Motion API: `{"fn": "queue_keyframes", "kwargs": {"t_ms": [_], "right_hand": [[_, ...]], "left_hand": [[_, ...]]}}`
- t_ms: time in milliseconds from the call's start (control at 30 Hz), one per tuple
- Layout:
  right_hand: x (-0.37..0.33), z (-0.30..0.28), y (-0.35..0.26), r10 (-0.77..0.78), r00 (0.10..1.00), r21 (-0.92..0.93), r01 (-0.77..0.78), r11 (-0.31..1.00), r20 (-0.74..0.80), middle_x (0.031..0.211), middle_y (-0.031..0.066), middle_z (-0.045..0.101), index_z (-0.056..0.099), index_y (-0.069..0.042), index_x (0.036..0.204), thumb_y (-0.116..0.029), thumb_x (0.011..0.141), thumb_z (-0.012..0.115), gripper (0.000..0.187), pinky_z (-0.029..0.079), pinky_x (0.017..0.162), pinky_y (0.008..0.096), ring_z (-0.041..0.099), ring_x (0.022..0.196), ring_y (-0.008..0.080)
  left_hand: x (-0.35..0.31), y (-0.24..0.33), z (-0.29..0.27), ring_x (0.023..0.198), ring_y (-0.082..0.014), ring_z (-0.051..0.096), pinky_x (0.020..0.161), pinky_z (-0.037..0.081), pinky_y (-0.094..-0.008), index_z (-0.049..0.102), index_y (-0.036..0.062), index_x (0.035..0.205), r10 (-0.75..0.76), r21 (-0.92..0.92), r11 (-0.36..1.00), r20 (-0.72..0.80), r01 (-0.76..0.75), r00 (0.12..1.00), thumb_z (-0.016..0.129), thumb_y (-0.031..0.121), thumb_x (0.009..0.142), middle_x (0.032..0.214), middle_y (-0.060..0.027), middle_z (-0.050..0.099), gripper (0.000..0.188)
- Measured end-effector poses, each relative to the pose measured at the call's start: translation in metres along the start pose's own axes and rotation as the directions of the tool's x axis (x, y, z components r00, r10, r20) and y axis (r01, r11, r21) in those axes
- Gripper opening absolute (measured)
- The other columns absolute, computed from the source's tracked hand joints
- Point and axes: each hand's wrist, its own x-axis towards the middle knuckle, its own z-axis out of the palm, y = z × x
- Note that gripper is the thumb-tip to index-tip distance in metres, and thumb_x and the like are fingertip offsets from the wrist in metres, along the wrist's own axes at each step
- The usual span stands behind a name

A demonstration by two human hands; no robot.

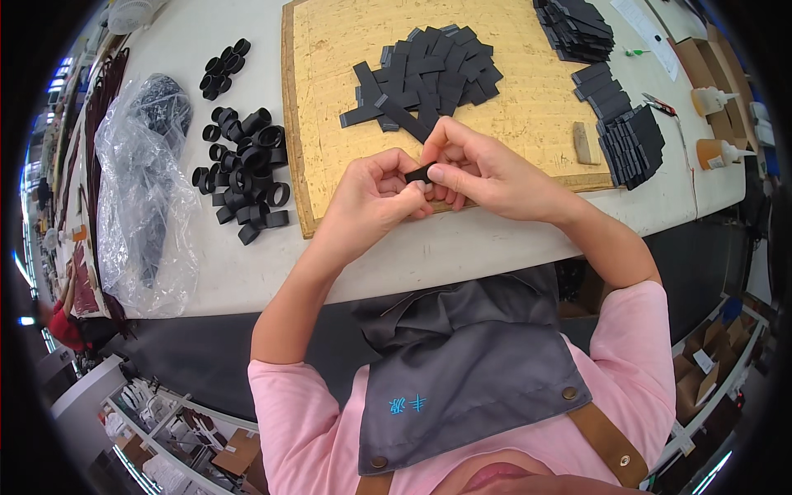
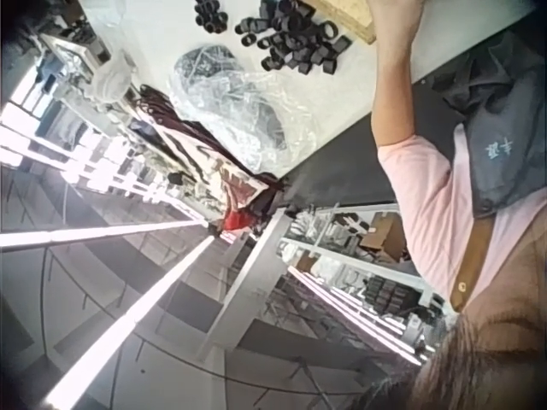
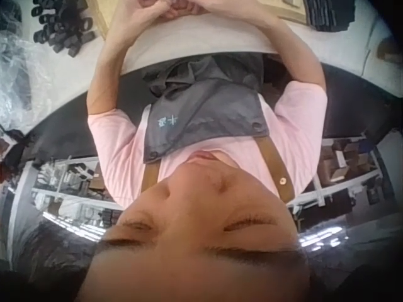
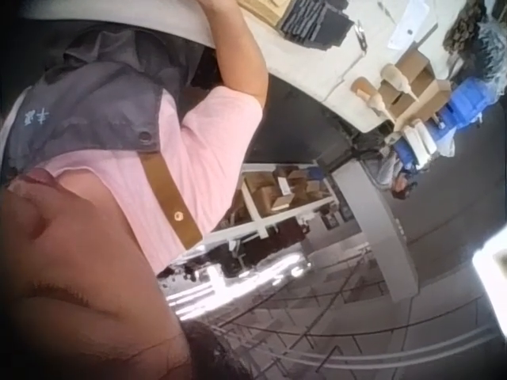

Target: Assembling small black leather strips into loops by folding and pressing them together.

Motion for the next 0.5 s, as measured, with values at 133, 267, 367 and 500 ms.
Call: {"fn": "queue_keyframes", "kwargs": {"t_ms": [133, 267, 367, 500], "right_hand": [[0.003, -0.003, 0.002, 0.021, 1.000, 0.037, -0.021, 0.999, -0.002, 0.090, 0.0003, 0.062, 0.050, -0.005, 0.114, -0.017, 0.108, 0.054, 0.014, 0.050, 0.069, 0.0215, 0.059, 0.082, 0.0057], [0.003, -0.002, 0.001, 0.021, 1.000, 0.026, -0.021, 0.999, 0.001, 0.090, 0.0003, 0.061, 0.050, -0.005, 0.114, -0.018, 0.108, 0.054, 0.014, 0.050, 0.069, 0.0212, 0.059, 0.081, 0.0059], [0.002, -0.002, -0.001, 0.022, 1.000, 0.010, -0.022, 1.000, 0.007, 0.090, 0.0003, 0.061, 0.050, -0.005, 0.113, -0.017, 0.108, 0.054, 0.014, 0.050, 0.069, 0.0212, 0.059, 0.081, 0.0059], [-0.001, 0.000, 0.000, 0.011, 1.000, -0.012, -0.011, 1.000, -0.008, 0.089, 0.0004, 0.061, 0.050, -0.005, 0.113, -0.017, 0.108, 0.054, 0.014, 0.049, 0.069, 0.0214, 0.059, 0.081, 0.0060]], "left_hand": [[0.002, 0.001, -0.007, 0.087, -0.0122, 0.073, 0.082, 0.061, -0.0262, 0.062, -0.0037, 0.106, -0.026, -0.093, 0.995, 0.051, 0.031, 0.998, 0.061, 0.007, 0.101, 0.096, -0.0096, 0.073, 0.011], [0.002, -0.001, -0.007, 0.087, -0.0126, 0.073, 0.082, 0.061, -0.0262, 0.062, -0.0041, 0.107, -0.008, -0.085, 0.996, 0.050, 0.012, 0.999, 0.061, 0.007, 0.102, 0.097, -0.0101, 0.073, 0.012], [0.002, -0.006, -0.004, 0.087, -0.0128, 0.073, 0.082, 0.061, -0.0264, 0.062, -0.0042, 0.107, 0.004, -0.084, 0.996, 0.043, -0.001, 0.999, 0.060, 0.007, 0.102, 0.096, -0.0100, 0.073, 0.012], [0.002, -0.006, 0.001, 0.086, -0.0136, 0.073, 0.081, 0.061, -0.0265, 0.064, -0.0036, 0.106, 0.044, -0.004, 0.999, -0.018, -0.044, 0.999, 0.059, 0.006, 0.101, 0.098, -0.0100, 0.072, 0.012]]}}
